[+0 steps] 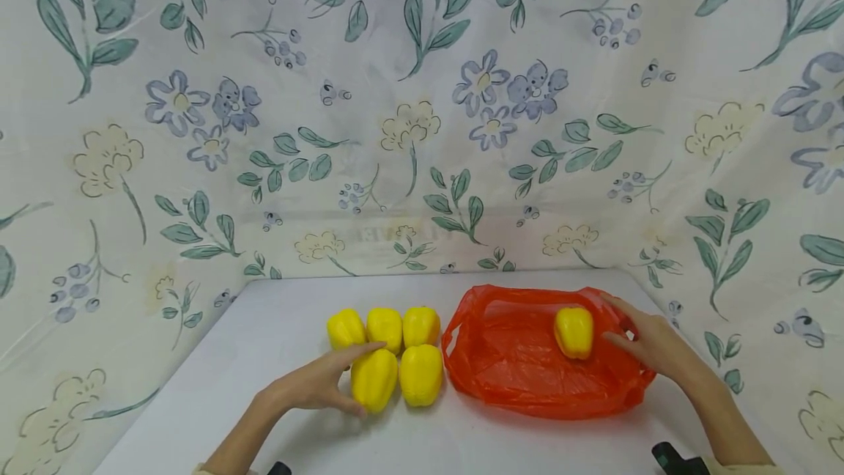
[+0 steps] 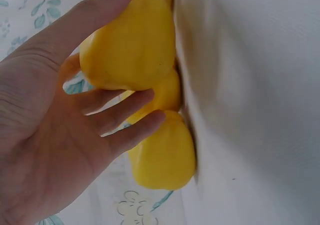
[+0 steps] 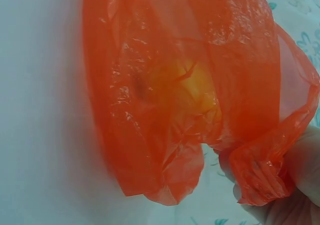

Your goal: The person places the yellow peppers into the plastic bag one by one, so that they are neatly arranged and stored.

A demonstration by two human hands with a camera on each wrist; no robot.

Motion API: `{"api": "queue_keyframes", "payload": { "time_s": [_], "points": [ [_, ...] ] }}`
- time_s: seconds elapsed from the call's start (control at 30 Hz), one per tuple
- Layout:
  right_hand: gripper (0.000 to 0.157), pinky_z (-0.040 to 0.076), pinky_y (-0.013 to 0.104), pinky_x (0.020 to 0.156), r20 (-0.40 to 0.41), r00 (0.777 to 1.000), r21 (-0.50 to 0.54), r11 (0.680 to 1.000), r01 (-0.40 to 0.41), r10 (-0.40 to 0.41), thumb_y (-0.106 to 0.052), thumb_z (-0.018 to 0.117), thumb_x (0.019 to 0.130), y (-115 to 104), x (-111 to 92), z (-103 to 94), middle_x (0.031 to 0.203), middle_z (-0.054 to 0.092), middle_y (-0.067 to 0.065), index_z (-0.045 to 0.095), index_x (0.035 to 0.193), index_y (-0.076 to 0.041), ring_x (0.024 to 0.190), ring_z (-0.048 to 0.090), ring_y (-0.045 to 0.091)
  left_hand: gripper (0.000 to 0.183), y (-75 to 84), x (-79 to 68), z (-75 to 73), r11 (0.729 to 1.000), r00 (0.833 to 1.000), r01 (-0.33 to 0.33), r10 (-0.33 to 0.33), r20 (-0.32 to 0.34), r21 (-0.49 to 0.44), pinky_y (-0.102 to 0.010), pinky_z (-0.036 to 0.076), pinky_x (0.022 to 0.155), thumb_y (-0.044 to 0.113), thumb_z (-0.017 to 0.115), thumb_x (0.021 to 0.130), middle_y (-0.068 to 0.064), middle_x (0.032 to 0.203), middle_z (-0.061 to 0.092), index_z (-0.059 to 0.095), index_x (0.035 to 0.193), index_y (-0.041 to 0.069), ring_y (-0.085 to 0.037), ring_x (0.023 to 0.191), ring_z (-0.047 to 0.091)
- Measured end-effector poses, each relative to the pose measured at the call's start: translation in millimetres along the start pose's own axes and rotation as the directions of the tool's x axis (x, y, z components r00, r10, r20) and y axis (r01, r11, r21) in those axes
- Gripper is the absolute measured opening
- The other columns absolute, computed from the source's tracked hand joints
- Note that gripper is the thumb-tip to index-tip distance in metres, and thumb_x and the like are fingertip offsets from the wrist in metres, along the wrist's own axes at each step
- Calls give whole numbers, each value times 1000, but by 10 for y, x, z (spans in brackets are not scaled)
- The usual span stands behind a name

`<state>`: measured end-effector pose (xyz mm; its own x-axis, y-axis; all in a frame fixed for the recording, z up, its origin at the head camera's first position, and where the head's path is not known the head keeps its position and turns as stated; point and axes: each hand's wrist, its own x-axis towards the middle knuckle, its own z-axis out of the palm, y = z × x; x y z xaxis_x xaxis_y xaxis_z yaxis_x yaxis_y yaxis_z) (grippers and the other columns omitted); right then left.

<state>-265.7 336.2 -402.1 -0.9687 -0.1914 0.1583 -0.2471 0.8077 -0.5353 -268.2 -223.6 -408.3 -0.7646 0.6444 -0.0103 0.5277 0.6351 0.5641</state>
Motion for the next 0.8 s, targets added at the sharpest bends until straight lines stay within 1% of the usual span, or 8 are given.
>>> {"api": "queue_keyframes", "payload": {
  "time_s": [0.13,0.3,0.33,0.43,0.53,0.63,0.73,0.8],
  "points": [
    [75,52,21,49,-24,1000,-2,1000,2,-2,-29,68,92,11,-8,-1,104,66,18,29,153,-12,55,57,13,97,74,32,-77,999,998,-10,12,-69,35,-56,36,113,42,84,73,-5,156,39,33,153,22,-28,141,40],
    [74,53,22,49,-19,1000,3,1000,-12,12,-26,68,91,20,-23,-2,108,66,23,30,152,-11,54,58,13,98,191,134,-137,999,983,-31,36,-182,29,-50,42,110,39,86,72,-1,153,41,33,151,18,-21,135,46],
    [74,53,22,50,-16,1000,6,1000,-16,16,-26,69,91,21,-26,-1,109,65,24,30,152,-10,54,58,13,97,208,156,-138,999,979,-37,41,-198,24,-47,43,110,39,87,72,2,152,42,33,150,20,-18,133,47],
    [74,54,22,51,-15,1000,7,1000,-22,22,-25,69,91,20,-32,-2,111,65,25,30,152,-9,56,58,13,93,279,220,-132,998,972,-68,67,-226,4,-43,45,109,40,87,72,9,149,44,35,148,25,-12,128,50],
    [75,54,22,51,-11,1000,10,1000,-27,27,-25,69,91,17,-35,0,112,65,25,29,153,-9,58,58,14,91,358,293,-131,996,965,-93,94,-244,13,-38,47,107,44,86,72,13,146,46,36,146,28,-7,122,52],
    [76,55,23,53,-8,1000,-2,1000,-28,28,-25,68,91,16,-31,-2,113,64,25,28,153,-8,61,58,14,91,439,388,-129,990,950,-135,143,-277,48,-33,51,102,47,84,72,13,144,47,36,148,28,-5,116,54],
    [77,56,24,56,-19,1000,-25,999,-25,25,-24,69,90,13,-31,11,112,65,24,28,153,-7,66,58,14,91,504,499,-117,978,924,-188,208,-320,92,-32,54,97,49,83,74,11,141,50,36,149,28,-6,114,55],
    [77,57,24,57,-26,999,-36,999,-23,23,-24,70,90,16,-30,22,110,65,23,29,152,-6,68,57,14,90,542,584,-106,970,909,-215,240,-341,111,-31,54,95,50,82,74,13,137,52,36,149,31,-6,113,55]
  ]
}}
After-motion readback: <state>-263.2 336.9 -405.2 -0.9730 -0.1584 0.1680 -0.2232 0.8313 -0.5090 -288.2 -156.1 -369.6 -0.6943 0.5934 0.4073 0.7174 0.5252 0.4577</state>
